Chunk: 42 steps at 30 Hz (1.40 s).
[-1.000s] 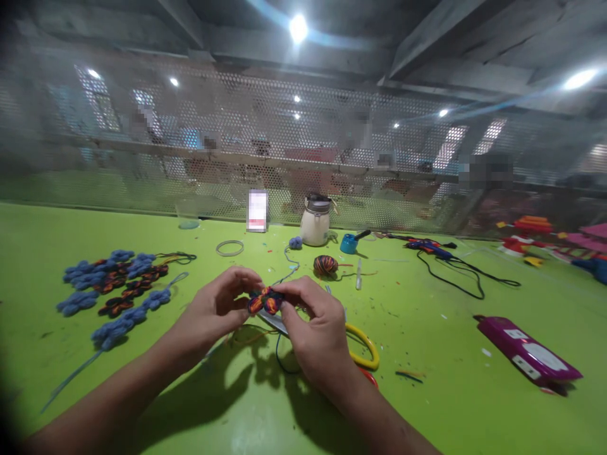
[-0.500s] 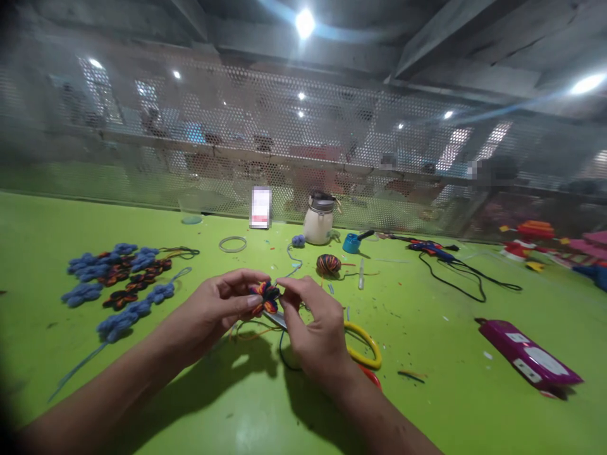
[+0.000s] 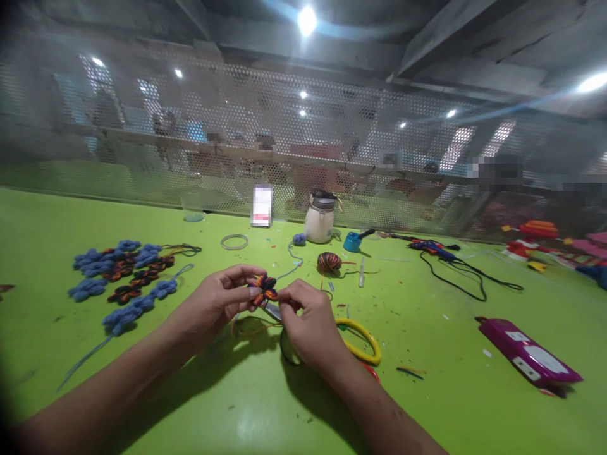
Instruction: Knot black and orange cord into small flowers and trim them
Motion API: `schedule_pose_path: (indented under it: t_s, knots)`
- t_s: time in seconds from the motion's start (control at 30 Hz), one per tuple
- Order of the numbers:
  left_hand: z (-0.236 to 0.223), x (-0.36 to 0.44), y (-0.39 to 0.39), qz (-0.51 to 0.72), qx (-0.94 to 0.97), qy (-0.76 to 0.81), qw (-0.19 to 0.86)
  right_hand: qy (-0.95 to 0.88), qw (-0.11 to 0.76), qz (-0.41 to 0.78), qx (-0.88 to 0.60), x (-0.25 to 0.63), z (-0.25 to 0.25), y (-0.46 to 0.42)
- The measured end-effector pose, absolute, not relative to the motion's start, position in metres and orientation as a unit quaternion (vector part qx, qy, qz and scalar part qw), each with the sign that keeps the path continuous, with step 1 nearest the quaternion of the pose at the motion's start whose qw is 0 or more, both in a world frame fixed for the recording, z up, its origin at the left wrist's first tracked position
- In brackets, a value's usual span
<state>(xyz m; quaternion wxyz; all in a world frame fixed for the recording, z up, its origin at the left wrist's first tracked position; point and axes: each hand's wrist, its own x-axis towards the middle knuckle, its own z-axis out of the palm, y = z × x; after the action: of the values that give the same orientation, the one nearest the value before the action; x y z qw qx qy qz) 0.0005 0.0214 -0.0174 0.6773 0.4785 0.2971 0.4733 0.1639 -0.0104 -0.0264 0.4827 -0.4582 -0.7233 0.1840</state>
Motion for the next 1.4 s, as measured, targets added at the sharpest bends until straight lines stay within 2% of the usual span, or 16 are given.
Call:
schedule_pose_path:
  t_s: [0.17,0.37,0.57,0.7,1.07,1.4]
  knots:
    - [-0.018,-0.003,0.024,0.474,0.438,0.297,0.704,-0.674,0.514,0.255,-0.465,0.167,-0.024,-0.008]
    - [-0.017,-0.002,0.023,0.490,0.433,0.314,0.688,-0.579,0.579,0.257,-0.513,0.164,-0.022,-0.014]
    - [-0.020,0.002,0.023,0.497,0.435,0.311,0.683,-0.607,0.506,0.391,-0.471,0.147,-0.033,-0.015]
    - [-0.023,0.004,0.023,0.489,0.428,0.283,0.705,-0.531,0.548,0.482,-0.431,0.144,-0.036,-0.012]
    - [-0.017,-0.003,0.022,0.416,0.411,0.275,0.763,-0.461,0.568,0.584,-0.352,0.155,-0.034,-0.011]
    - [-0.018,-0.004,0.023,0.427,0.431,0.276,0.746,-0.450,0.554,0.612,-0.340,0.160,-0.033,-0.008]
